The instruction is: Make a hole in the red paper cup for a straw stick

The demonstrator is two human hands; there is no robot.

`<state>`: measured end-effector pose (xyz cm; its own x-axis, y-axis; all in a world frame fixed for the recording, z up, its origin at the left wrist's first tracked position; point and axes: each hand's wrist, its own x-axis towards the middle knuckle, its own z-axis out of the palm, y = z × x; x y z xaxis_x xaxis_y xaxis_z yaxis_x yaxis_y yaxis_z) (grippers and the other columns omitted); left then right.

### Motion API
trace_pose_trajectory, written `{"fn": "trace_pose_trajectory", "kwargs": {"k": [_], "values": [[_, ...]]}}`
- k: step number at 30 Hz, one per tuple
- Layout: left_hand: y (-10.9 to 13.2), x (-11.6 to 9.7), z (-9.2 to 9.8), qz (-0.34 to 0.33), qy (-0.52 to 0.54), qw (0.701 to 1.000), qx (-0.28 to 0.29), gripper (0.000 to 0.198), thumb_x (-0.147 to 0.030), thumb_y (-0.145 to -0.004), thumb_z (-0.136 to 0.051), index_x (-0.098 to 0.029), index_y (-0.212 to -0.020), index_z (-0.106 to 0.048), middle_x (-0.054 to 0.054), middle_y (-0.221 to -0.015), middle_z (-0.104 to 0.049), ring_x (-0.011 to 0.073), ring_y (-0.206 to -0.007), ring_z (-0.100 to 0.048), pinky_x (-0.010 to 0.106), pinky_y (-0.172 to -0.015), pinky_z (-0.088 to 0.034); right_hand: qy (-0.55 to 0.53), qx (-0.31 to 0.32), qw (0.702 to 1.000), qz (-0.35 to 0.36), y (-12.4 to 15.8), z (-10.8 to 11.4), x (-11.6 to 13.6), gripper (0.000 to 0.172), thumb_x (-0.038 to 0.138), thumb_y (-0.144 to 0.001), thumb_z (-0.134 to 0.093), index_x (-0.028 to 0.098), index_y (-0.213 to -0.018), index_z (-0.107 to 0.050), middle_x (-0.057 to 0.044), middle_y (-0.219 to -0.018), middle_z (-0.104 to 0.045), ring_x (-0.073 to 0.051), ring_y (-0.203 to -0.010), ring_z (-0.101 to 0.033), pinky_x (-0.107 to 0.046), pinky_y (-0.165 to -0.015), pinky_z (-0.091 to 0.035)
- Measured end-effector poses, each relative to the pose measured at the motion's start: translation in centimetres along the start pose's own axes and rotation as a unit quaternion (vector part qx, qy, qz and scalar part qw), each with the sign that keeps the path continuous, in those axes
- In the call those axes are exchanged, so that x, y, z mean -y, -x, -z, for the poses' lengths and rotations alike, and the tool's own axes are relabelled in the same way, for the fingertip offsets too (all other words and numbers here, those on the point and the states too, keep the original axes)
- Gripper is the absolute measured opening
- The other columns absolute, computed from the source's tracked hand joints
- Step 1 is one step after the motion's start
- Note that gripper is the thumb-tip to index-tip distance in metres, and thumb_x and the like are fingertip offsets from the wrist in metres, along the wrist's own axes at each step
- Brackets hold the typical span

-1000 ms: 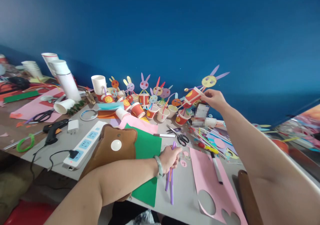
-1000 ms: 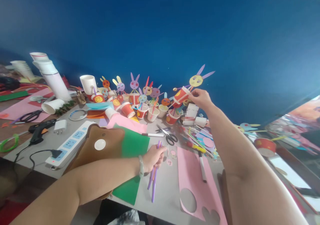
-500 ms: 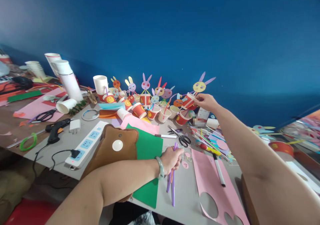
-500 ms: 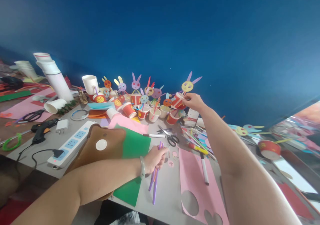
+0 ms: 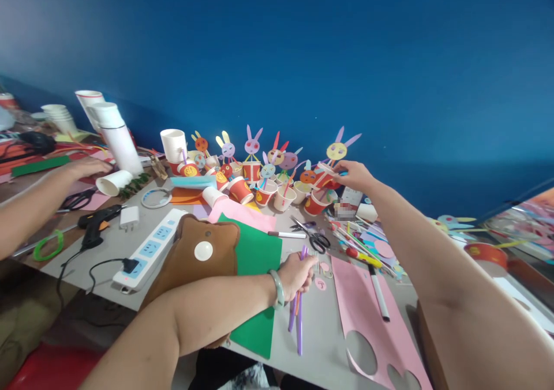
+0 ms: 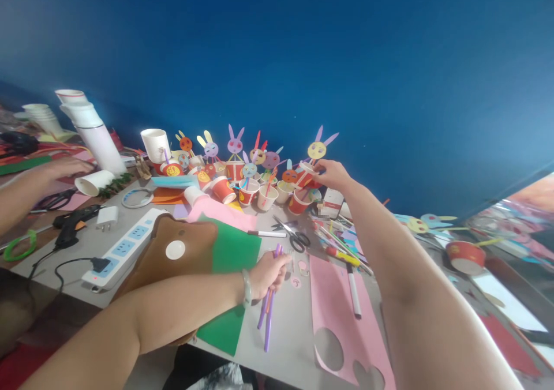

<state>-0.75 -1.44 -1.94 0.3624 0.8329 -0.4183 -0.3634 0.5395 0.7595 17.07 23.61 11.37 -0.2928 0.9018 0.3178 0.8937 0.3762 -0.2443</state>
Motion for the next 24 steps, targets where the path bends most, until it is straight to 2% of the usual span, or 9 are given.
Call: {"fn": "trace_pose_trajectory", "kwargs": {"k": [8, 11, 14, 18, 22, 24], "values": [[0.0, 0.0, 0.0, 0.006, 0.001, 1.000, -0.002, 0.026, -0.033, -0.085, -0.057, -0.021, -0.071, -0.038, -0.010, -0.048, -0.034, 0.0041, -0.036, -0.023, 0.021, -0.039, -0.011, 0.004, -0.090, 0.996, -0.025, 1.4, 2.1, 0.2, 0.011, 0.022, -0.064, -0.063, 0.024, -0.074, -0.067, -0.004, -0.080, -0.074, -0.023, -0.072, -0.063, -0.035, -0.069, -0.048], [0.0, 0.0, 0.1, 0.003, -0.001, 1.000, 0.001, 0.028, -0.033, -0.084, -0.058, -0.021, -0.069, -0.036, -0.011, -0.047, -0.032, 0.0035, -0.035, -0.021, 0.021, -0.038, -0.011, -0.022, -0.150, 0.988, -0.039, 3.6, 2.8, 1.5, 0.009, 0.021, -0.066, -0.061, 0.023, -0.073, -0.067, -0.007, -0.083, -0.074, -0.026, -0.075, -0.065, -0.038, -0.072, -0.049], [-0.1, 0.1, 0.1, 0.002, 0.000, 1.000, -0.002, 0.033, -0.036, -0.084, -0.060, -0.022, -0.068, -0.034, -0.012, -0.046, -0.029, 0.0029, -0.035, -0.020, 0.020, -0.038, -0.010, -0.090, -0.195, 0.975, -0.056, 7.0, 2.7, 3.1, 0.007, 0.023, -0.070, -0.059, 0.023, -0.074, -0.064, -0.008, -0.087, -0.074, -0.029, -0.082, -0.067, -0.042, -0.076, -0.051], [-0.1, 0.0, 0.1, -0.001, 0.001, 1.000, -0.007, 0.037, -0.039, -0.084, -0.061, -0.022, -0.068, -0.033, -0.012, -0.046, -0.027, 0.0023, -0.035, -0.019, 0.020, -0.037, -0.009, -0.142, -0.171, 0.973, -0.064, 13.5, 1.7, 5.3, 0.007, 0.026, -0.077, -0.057, 0.027, -0.078, -0.063, -0.005, -0.090, -0.075, -0.027, -0.088, -0.070, -0.042, -0.080, -0.054], [0.4, -0.8, 0.1, -0.038, 0.017, 0.999, 0.018, 0.043, -0.045, -0.078, -0.068, -0.022, -0.068, -0.034, -0.013, -0.047, -0.025, 0.0016, -0.035, -0.019, 0.019, -0.038, -0.009, -0.324, -0.092, 0.936, -0.100, 20.1, -0.5, 8.0, 0.005, 0.033, -0.083, -0.061, 0.030, -0.086, -0.063, -0.003, -0.095, -0.075, -0.025, -0.092, -0.069, -0.043, -0.083, -0.054], [0.7, -1.4, 0.1, -0.062, 0.023, 0.997, 0.036, 0.045, -0.048, -0.075, -0.072, -0.021, -0.069, -0.036, -0.013, -0.047, -0.024, 0.0014, -0.035, -0.018, 0.019, -0.038, -0.008, -0.384, -0.074, 0.914, -0.113, 22.4, -2.1, 9.1, 0.016, 0.039, -0.082, -0.065, 0.027, -0.091, -0.060, -0.005, -0.097, -0.073, -0.024, -0.093, -0.068, -0.041, -0.082, -0.055]]}}
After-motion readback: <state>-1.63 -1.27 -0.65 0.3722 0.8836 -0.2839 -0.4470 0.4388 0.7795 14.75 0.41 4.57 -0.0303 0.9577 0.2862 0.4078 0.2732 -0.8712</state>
